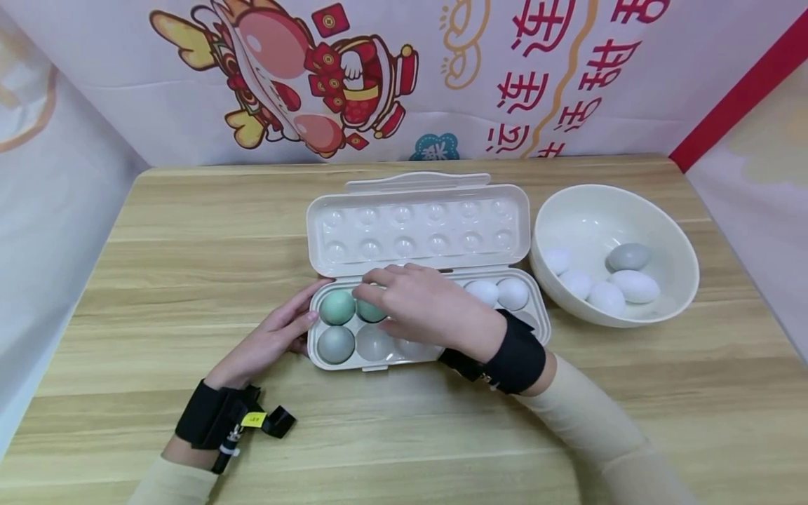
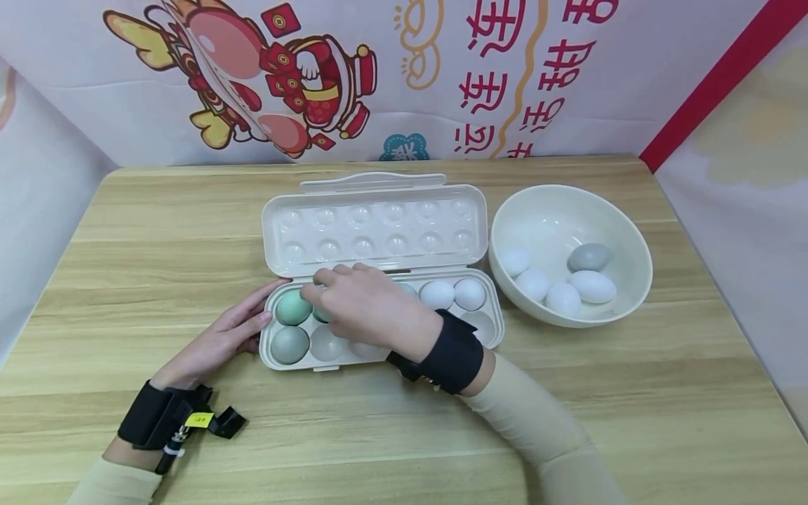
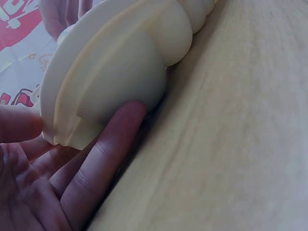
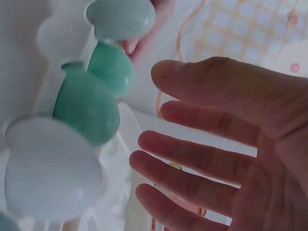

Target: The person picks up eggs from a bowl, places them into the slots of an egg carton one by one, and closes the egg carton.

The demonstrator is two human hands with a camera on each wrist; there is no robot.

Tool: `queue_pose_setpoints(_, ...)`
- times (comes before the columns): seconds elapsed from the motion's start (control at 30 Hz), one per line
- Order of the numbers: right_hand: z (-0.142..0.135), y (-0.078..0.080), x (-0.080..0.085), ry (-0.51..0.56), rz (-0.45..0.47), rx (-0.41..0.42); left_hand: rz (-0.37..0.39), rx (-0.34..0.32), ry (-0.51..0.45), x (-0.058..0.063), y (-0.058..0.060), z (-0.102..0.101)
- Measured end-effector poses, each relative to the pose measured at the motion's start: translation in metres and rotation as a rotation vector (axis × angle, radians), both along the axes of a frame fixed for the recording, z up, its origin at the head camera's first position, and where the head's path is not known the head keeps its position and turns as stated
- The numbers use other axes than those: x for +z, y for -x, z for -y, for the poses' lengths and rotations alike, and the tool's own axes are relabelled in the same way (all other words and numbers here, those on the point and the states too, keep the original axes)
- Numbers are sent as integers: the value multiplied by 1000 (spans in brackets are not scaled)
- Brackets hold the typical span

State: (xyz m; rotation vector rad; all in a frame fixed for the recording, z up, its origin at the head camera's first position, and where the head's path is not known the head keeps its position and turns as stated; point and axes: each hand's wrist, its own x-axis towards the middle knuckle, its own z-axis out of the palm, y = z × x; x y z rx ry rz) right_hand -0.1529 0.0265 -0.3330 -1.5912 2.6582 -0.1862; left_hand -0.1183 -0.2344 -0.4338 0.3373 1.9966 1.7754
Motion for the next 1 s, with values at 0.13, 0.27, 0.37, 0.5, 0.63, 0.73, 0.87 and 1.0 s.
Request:
queue_pose_setpoints(0.13,-9,6,3,20,35,-44,-8,-1,8,1,0,-1)
queue_pose_setpoints(0.27,-21,12,8,46,71,-91,0,5,28,1,0,0)
queue_pose_setpoints(0.37,-31,17,12,86,88,-128,8,8,41,1,0,1)
queue_pose_setpoints(0.5,-44,22,14,146,77,-159,12,10,42,0,0,1)
queue_pose_setpoints(0.63,-55,26,15,178,72,-196,8,11,39,0,-1,0)
queue_pose_setpoints(0.73,-61,29,18,178,78,-224,5,10,41,0,0,0)
queue_pose_setpoints(0.87,-69,31,23,174,119,-268,0,6,42,1,0,0)
queue_pose_setpoints(1.0,-77,33,27,177,149,-308,6,6,45,1,-1,0)
